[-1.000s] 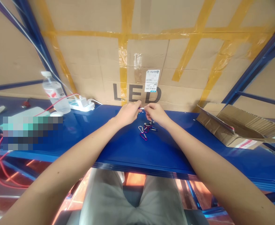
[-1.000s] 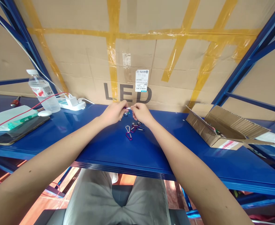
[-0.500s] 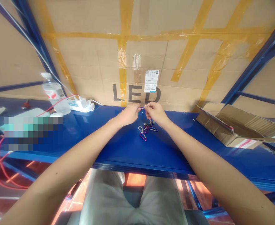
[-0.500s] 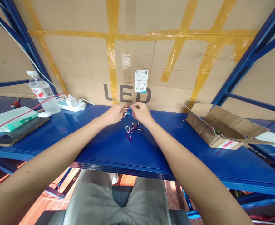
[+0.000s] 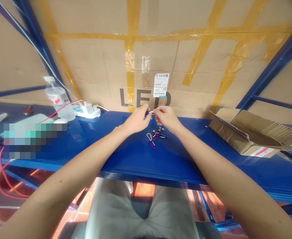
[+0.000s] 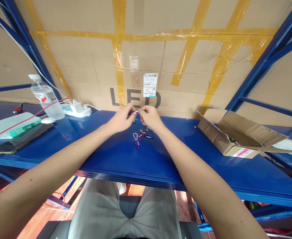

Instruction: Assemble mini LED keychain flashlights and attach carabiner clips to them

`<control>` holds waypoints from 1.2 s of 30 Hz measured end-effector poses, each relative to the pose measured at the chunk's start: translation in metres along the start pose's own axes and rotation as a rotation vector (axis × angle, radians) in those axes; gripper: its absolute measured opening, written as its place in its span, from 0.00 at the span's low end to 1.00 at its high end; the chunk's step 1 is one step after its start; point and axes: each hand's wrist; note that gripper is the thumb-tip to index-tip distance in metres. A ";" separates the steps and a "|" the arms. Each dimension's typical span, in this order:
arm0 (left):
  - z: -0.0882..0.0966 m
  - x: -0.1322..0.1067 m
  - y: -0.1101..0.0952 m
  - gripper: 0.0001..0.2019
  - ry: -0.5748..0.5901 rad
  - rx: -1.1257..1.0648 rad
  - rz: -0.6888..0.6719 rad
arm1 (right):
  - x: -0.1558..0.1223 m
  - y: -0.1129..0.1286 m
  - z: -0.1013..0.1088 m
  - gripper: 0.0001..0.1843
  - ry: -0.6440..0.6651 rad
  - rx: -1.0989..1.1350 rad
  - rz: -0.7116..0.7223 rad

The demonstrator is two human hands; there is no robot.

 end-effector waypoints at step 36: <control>0.004 -0.001 -0.005 0.08 0.123 0.192 0.030 | -0.006 0.008 -0.007 0.16 -0.027 0.065 -0.105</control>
Point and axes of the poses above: each hand's wrist, its own x-axis towards the middle knuckle, its own z-axis out of the back of the hand, y = z × x, and after that the axes turned 6 degrees about -x, right-handed
